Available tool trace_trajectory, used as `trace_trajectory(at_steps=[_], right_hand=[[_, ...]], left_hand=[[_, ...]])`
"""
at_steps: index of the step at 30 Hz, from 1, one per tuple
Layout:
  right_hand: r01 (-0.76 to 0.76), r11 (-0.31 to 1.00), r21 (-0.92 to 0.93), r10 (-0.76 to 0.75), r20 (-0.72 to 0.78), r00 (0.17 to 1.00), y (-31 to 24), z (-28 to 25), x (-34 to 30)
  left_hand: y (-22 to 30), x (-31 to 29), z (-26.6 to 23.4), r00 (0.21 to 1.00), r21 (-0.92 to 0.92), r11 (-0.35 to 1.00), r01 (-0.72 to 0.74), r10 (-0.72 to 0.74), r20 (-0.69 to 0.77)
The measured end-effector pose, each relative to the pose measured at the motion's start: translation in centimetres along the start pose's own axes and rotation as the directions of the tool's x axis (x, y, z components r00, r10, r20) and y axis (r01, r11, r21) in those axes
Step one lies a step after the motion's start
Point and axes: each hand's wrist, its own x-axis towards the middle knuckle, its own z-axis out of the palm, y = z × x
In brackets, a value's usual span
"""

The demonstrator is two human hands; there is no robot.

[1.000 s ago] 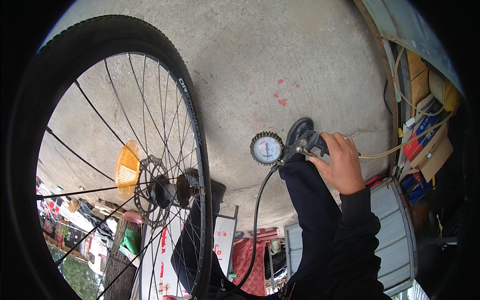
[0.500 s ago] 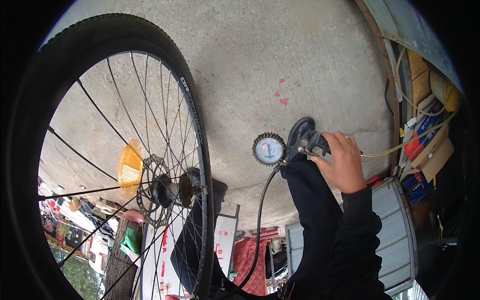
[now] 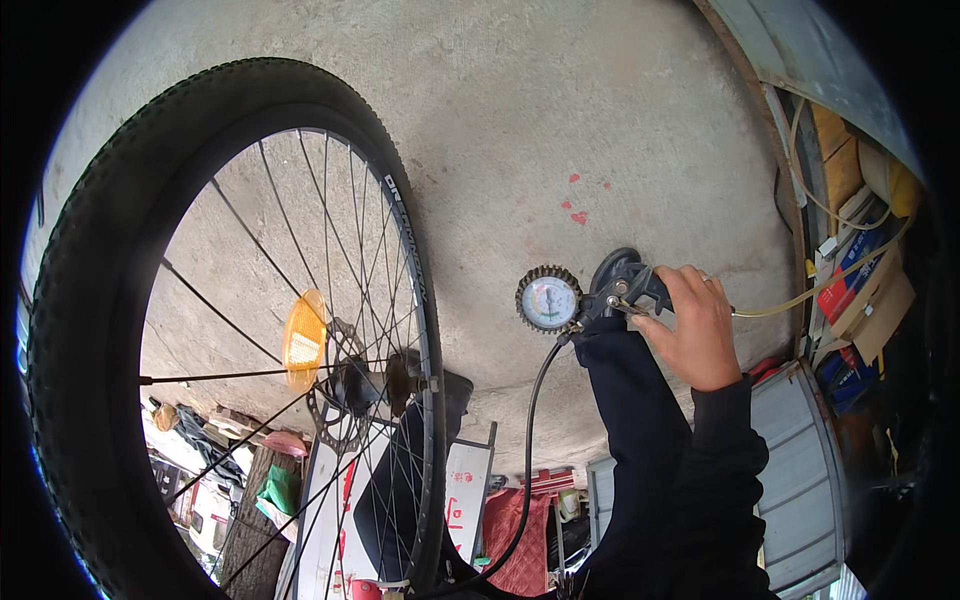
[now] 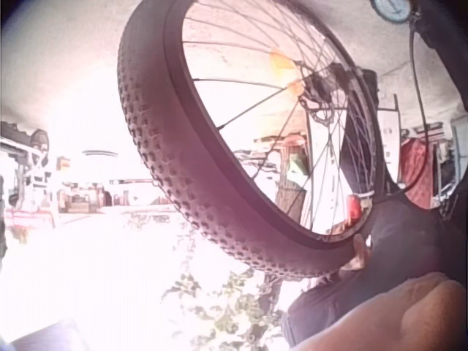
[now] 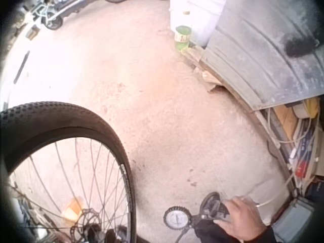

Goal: The person inflates a bicycle tire using a hand pump with a pressure gauge, checks the pressure, and then sets the wheel down. They later retrieve an extension cord, plug it into a power strip, and return to the tire to continue inflating it.

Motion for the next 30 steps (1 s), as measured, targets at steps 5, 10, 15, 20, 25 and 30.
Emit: trace_trajectory(at_steps=[5, 10, 15, 20, 25, 30], right_hand=[[-0.034, 0.999, -0.017, 0.034, 0.017, 0.999, 0.7, -0.3, 0.1], [-0.042, 0.999, -0.027, 0.043, 0.054, 0.998, -0.9, -0.5, 0.5], [-0.017, 1.0, -0.019, 0.018, 0.012, 1.0, -1.0, -1.0, 1.2], [0.009, 0.997, -0.071, -0.008, 0.017, 1.0, -0.7, -1.4, 1.5], [-0.064, 0.997, -0.035, 0.065, 0.008, 0.998, -1.6, -1.7, 1.3], [0.0, 1.0, -0.03, -0.001, -0.029, 1.0, -0.3, -1.7, 1.6]], left_hand=[[0.7, 0.2, 0.2, 0.998, -0.036, 0.997, 0.063, -0.062, 0.028], [2.4, -1.7, -0.2, 0.991, -0.1, 0.986, 0.132, -0.132, 0.003], [2.9, -2.1, -0.5, 0.986, -0.133, 0.977, 0.165, -0.163, 0.027], [2.8, -2.0, -0.6, 0.981, -0.151, 0.97, 0.193, -0.187, 0.054], [3.3, -1.7, -1.0, 0.979, -0.174, 0.964, 0.2, -0.19, 0.07], [3.4, -0.9, -0.7, 0.978, -0.178, 0.963, 0.201, -0.186, 0.096]])
